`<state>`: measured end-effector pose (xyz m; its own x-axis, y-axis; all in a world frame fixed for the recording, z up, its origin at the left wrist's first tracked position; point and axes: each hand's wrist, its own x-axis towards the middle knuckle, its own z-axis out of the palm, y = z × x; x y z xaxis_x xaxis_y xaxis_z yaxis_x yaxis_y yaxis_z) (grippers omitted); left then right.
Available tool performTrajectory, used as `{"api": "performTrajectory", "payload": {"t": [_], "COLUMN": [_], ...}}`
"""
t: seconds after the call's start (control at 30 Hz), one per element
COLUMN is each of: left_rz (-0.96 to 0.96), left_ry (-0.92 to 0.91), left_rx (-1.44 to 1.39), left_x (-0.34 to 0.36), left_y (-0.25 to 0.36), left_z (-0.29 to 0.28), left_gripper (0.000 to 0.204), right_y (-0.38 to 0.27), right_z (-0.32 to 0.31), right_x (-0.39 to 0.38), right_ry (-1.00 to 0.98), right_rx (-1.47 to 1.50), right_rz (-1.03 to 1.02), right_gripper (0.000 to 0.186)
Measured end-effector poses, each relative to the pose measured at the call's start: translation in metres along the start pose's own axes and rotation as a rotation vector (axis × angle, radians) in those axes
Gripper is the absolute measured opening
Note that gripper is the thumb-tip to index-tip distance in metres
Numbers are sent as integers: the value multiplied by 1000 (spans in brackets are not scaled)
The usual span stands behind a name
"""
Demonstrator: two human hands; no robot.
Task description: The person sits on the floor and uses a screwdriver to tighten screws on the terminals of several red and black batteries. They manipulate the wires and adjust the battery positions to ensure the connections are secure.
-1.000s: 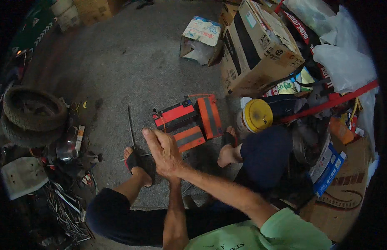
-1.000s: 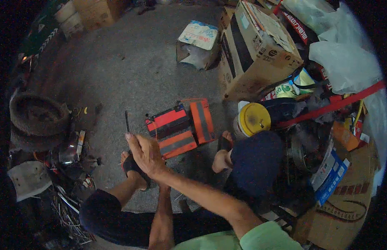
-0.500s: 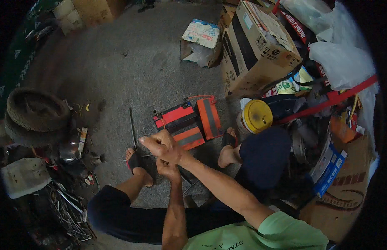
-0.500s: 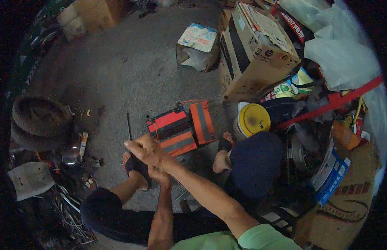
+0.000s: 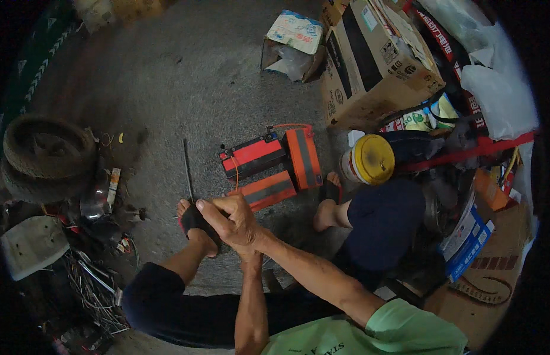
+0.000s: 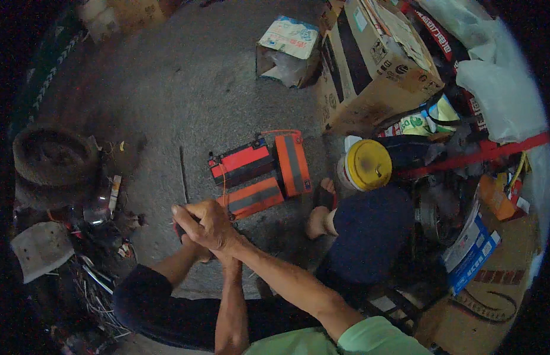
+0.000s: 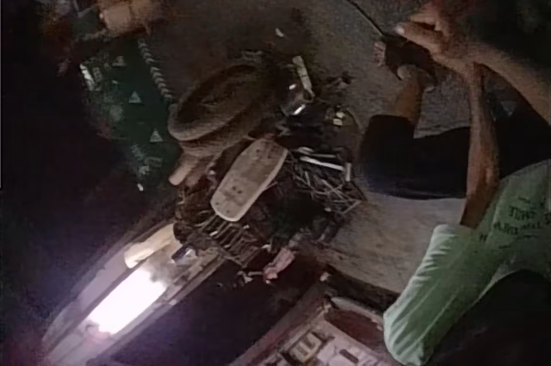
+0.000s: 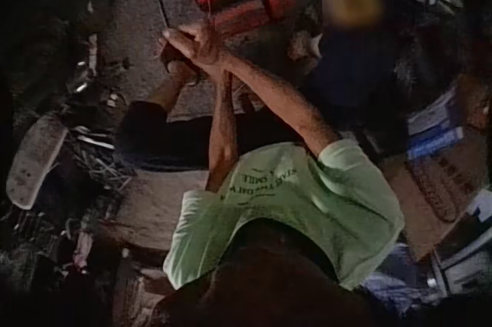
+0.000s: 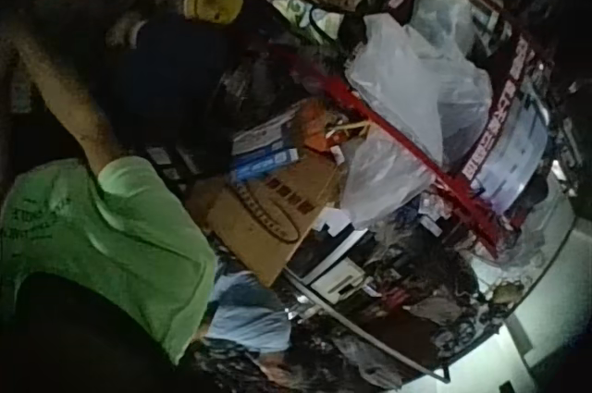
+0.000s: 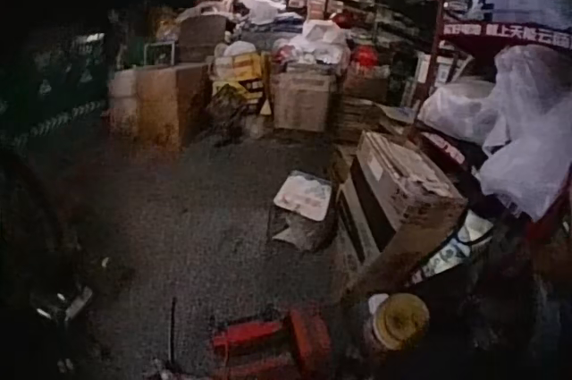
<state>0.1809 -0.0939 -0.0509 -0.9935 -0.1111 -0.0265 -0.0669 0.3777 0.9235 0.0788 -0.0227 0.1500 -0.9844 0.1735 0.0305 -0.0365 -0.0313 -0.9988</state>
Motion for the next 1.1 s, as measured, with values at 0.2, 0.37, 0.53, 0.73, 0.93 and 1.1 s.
{"api": "performTrajectory", "payload": {"t": [0.2,0.37,0.53,0.73,0.93,1.1], "left_rz": [-30,-38,-80,-131,-130,-223], "left_ry": [-61,-66,-41,-135,-645,-497], "left_rx": [4,-20,-138,-880,-692,-671], "left_x": [-12,-11,32,100,126,110], "left_y": [-2,6,61,187,200,207], "left_z": [-4,-4,-11,-85,-71,-55], "left_gripper": [28,29,31,44,61,51], "right_y": [-2,-2,-2,7,30,32], "right_z": [5,-6,-15,-12,-4,-32], "right_x": [2,8,12,1,-2,-11], "right_ry": [-60,-183,-228,-103,62,-31], "right_rx": [15,77,-54,-6,73,53], "right_rz": [-90,-14,-73,-134,-177,-110], "right_gripper": [42,34,37,28,25,20]}}
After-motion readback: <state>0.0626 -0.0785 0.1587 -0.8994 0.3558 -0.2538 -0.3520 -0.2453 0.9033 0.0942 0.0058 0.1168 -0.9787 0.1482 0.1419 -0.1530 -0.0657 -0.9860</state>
